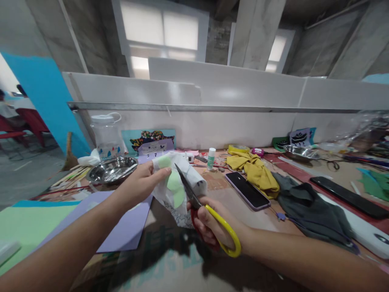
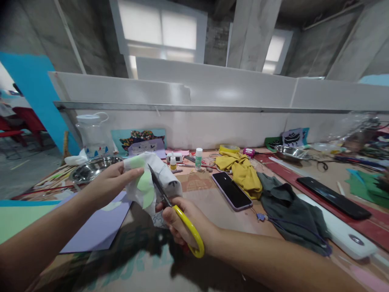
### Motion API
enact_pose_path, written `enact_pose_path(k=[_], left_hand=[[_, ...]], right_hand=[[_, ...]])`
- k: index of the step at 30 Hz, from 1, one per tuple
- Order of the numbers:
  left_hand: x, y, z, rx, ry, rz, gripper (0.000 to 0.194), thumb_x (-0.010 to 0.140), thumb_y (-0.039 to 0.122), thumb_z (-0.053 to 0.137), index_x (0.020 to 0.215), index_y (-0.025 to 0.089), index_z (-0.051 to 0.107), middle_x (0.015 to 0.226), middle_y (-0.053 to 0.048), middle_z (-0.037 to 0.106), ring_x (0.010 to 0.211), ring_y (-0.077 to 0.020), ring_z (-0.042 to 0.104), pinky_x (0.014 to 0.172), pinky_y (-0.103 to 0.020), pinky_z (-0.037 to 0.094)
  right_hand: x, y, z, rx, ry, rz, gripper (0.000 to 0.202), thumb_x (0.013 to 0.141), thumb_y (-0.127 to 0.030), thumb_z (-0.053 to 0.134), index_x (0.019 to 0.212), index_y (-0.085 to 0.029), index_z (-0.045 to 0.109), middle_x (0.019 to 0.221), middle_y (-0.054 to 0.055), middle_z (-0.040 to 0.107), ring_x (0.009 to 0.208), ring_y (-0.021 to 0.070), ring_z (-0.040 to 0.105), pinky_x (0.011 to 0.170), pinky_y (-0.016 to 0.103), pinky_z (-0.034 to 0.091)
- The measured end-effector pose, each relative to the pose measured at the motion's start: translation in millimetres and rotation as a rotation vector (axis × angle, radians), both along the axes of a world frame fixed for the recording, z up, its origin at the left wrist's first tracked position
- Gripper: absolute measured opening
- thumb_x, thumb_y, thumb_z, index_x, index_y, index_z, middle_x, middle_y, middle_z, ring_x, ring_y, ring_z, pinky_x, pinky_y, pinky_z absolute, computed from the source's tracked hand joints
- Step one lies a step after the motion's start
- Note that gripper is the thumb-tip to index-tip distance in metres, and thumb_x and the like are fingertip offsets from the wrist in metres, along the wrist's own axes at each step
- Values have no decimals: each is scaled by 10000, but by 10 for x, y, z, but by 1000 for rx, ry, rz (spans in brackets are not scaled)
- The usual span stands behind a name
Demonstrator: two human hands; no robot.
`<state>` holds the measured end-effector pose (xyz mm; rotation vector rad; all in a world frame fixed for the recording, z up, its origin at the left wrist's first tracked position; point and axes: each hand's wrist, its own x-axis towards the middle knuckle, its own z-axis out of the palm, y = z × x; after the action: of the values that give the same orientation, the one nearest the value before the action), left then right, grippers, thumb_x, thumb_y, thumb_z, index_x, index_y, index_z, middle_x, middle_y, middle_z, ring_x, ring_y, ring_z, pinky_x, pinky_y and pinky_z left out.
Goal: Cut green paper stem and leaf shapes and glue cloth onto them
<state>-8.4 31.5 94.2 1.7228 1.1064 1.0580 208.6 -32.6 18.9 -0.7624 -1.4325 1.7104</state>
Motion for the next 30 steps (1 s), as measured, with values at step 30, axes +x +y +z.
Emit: enact_pose_path(k=[30], left_hand=[[-19,-14,-106,-27,65,-167,545,808,647,677,1022,146,660,908,-92,732,846,-274,682,707,-345,557]], right_hand=[[2,-1,44,10,-6,-10,713,656,-854,659,866,-222,404,538,-131,388,335,15,280,318,148,269]])
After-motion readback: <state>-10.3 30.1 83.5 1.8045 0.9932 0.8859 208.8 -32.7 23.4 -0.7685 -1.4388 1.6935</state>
